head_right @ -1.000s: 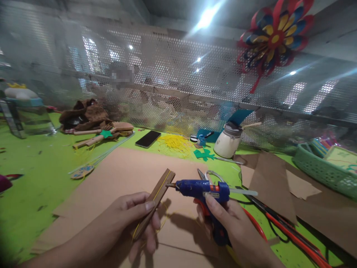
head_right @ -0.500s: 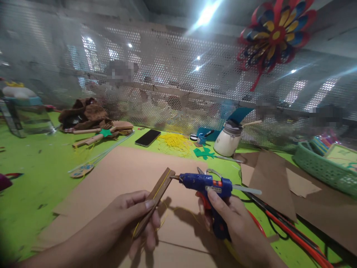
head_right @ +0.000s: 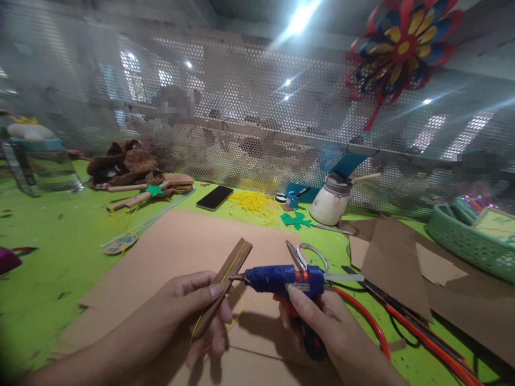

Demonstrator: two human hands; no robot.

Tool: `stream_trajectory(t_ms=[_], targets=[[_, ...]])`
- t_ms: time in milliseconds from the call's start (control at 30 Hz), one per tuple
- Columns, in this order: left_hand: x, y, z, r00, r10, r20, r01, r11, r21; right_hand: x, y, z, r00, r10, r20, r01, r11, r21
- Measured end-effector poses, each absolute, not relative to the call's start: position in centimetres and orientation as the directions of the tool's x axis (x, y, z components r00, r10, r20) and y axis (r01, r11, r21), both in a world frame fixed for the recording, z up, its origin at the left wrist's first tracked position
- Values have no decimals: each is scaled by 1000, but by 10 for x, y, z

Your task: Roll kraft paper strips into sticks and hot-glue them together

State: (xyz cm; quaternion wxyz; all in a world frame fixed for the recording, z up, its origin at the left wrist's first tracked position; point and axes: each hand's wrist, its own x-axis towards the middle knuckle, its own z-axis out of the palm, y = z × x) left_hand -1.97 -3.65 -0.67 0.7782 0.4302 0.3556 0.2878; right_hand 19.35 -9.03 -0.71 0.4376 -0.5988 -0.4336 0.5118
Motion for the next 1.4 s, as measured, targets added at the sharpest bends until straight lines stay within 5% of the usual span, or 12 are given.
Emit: stream_trajectory(t_ms=[367,767,1033,1400], targets=[[-21,-34,-9,617,726,-305,-123,472,873,196,-85,-7,203,967,-152,-29,-149,-988],[-22,-35,-8,604,746,-282,-160,460,873,195,-90,-7,90,976,-200,91,-208,-974],[-18,-37,-7,583,753,-304,-169,478,862,197,-86,-9,180,973,-145,-77,-133,-988],[-19,-38,-10,586,758,-285,-132,437,890,200,-85,-12,154,972,-180,-70,-171,-983]])
